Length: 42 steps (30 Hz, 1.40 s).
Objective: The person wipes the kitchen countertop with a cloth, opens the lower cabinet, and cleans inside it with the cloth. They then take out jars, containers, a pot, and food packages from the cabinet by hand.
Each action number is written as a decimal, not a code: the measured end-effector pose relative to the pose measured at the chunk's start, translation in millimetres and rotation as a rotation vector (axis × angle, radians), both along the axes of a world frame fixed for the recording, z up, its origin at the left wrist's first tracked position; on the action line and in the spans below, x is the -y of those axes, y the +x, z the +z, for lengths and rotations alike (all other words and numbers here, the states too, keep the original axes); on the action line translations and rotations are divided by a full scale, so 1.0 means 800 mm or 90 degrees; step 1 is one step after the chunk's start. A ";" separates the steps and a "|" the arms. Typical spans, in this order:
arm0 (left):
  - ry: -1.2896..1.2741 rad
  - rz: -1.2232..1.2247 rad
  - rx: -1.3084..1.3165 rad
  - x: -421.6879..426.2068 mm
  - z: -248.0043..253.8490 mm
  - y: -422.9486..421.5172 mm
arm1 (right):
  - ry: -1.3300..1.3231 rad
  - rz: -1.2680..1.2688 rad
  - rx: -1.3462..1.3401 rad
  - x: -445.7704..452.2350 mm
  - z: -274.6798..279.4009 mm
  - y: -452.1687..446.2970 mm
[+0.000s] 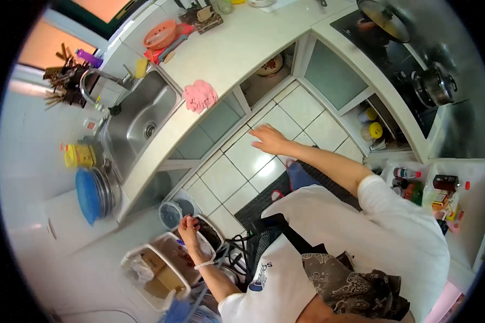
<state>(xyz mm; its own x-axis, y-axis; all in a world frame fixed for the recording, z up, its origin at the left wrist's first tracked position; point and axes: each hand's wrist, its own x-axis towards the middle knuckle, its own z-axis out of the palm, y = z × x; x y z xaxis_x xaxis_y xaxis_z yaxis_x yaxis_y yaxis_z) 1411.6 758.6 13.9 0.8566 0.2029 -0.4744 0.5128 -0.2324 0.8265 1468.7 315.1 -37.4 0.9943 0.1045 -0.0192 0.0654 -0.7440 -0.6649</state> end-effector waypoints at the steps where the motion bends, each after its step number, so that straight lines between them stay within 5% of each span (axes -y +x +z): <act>1: -0.005 -0.022 0.018 0.000 -0.005 0.022 | -0.026 -0.009 0.070 -0.017 0.031 0.045; 3: 0.022 -0.063 0.035 0.019 -0.002 0.062 | -0.062 -0.015 0.254 -0.046 0.039 0.140; 8: 0.149 -0.114 0.087 0.099 0.007 0.161 | -0.159 0.012 0.184 -0.079 0.030 0.317; 16: 0.459 -0.485 0.217 0.292 -0.028 0.373 | -0.206 0.121 0.173 0.034 -0.021 0.364; 26: 0.664 -0.636 -0.033 0.437 -0.016 0.453 | -0.375 -0.350 0.078 0.429 -0.022 0.367; 30: 0.621 -0.626 0.045 0.430 -0.023 0.454 | -0.477 -0.532 0.143 0.541 -0.051 0.376; 33: 0.585 -0.635 0.143 0.423 -0.036 0.457 | -0.366 -0.581 0.167 0.561 -0.072 0.398; 39: 0.607 -0.639 0.163 0.418 -0.038 0.456 | -0.448 -0.336 0.227 0.420 -0.001 0.406; 42: 0.584 -0.624 0.155 0.423 -0.032 0.456 | -0.321 -0.153 -0.004 0.413 0.015 0.434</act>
<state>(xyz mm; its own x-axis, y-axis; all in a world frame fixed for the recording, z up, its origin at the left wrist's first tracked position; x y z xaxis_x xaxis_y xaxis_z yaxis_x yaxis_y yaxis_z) 1776.2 419.9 -11.4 0.8716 -0.3738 -0.3172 -0.3141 -0.9225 0.2242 1815.6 -14.9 -25.5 0.9889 -0.1479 -0.0136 -0.1472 -0.9639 -0.2220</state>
